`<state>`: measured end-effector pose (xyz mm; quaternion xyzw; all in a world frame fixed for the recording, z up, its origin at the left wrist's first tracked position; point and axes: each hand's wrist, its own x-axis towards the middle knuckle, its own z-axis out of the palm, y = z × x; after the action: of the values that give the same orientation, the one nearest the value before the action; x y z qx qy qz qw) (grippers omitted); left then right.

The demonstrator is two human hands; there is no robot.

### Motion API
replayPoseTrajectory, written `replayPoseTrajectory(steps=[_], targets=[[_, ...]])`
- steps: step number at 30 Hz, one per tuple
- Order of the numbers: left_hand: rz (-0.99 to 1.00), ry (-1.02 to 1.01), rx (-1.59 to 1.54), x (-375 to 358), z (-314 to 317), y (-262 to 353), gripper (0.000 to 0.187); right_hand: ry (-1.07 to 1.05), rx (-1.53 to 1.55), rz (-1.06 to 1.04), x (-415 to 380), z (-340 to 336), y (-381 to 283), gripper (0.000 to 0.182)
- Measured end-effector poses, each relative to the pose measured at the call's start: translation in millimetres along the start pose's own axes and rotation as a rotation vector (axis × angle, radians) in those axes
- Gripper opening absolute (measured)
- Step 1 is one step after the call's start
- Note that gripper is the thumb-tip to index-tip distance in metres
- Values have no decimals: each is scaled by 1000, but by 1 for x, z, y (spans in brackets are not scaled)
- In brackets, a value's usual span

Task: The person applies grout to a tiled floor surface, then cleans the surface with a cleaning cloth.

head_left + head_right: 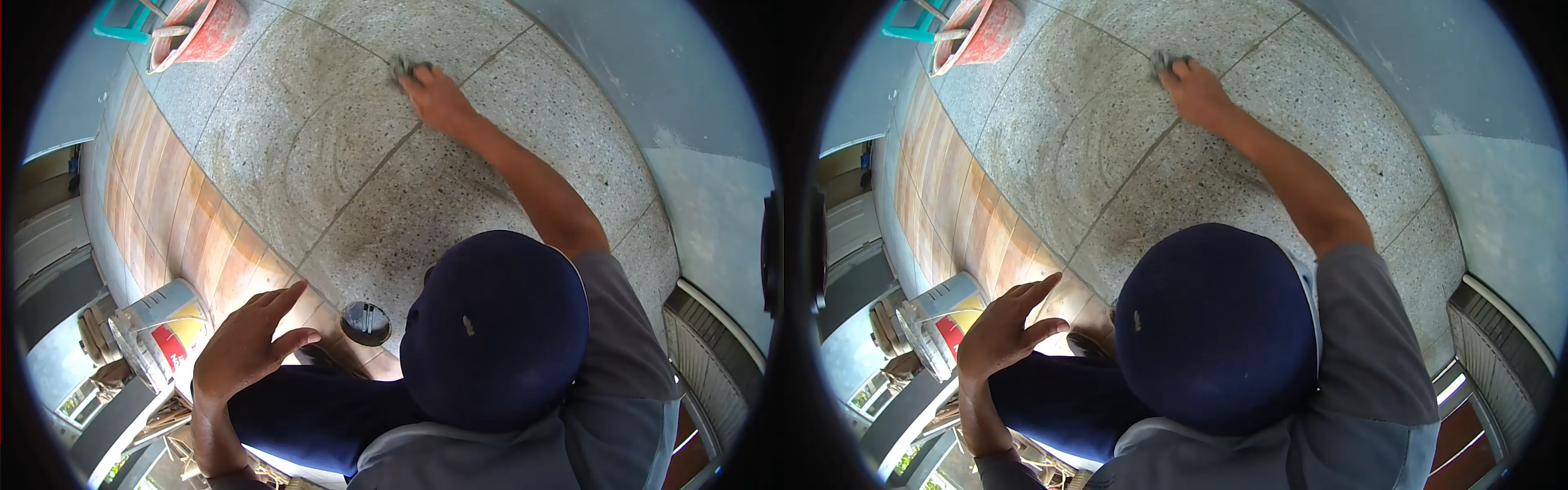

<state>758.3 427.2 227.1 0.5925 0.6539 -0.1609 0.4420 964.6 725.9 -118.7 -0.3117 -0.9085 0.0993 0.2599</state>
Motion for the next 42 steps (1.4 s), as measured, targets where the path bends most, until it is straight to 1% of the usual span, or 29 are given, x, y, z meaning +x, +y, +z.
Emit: replayPoseTrajectory(steps=[3,4,6,9,12,15,17,19,20,21,22,24,25,26,27,29,31,34,36,38,39,40,42], targets=[[-19,-15,-3,-7,-6,2,77,-272,225,-66,-54,-45,-16,36],[-28,-20,-6,-9,-6,2,77,-373,283,-97,-69,-64,-10,36],[-25,1,5,-14,-5,1,76,-665,538,-38,-87,-94,17,37],[-11,-34,-13,-14,-4,2,75,-552,727,390,-63,-118,39,38],[5,-45,-34,-10,-4,2,75,-105,496,423,-14,-78,36,35],[14,-24,-43,-2,-7,4,74,187,86,226,2,11,22,29],[38,6,-45,-3,-5,1,74,55,66,139,-2,6,-32,26],[14,8,-39,-6,-3,0,75,60,233,12,-34,11,-78,26],[11,11,-31,-6,-3,0,75,-34,256,-44,-52,1,-94,27],[25,21,-32,-5,-2,-1,75,-127,279,-100,-67,-7,-108,29],[33,32,-33,-5,-1,-2,76,-229,365,-131,-78,-12,-111,30],[22,28,-34,-6,-1,-2,77,-428,536,-192,-100,-22,-104,33],[27,34,-20,-8,0,-3,77,-529,650,-59,-89,-40,-95,33],[33,37,-7,-9,2,-4,77,-632,761,79,-64,-73,-84,34],[40,39,6,-11,4,-5,77,-734,870,222,-47,-87,-73,35],[22,13,-2,-14,4,-4,77,-308,823,496,-28,-71,-52,34],[16,17,-3,-15,3,-4,77,3,414,349,1,-21,-15,33],[25,44,-7,-14,4,-6,78,163,161,119,18,29,-35,29],[31,54,-7,-14,4,-7,78,-36,286,60,6,43,-76,29],[14,13,-11,-15,-2,-2,75,1,315,-158,-32,25,-121,34],[5,-7,-13,-16,-4,-1,74,-91,355,-174,-52,12,-136,35],[15,17,-11,-16,-2,-3,74,-183,396,-191,-67,4,-142,35],[33,63,-6,-17,3,-8,77,-371,607,-143,-90,-2,-130,36]])
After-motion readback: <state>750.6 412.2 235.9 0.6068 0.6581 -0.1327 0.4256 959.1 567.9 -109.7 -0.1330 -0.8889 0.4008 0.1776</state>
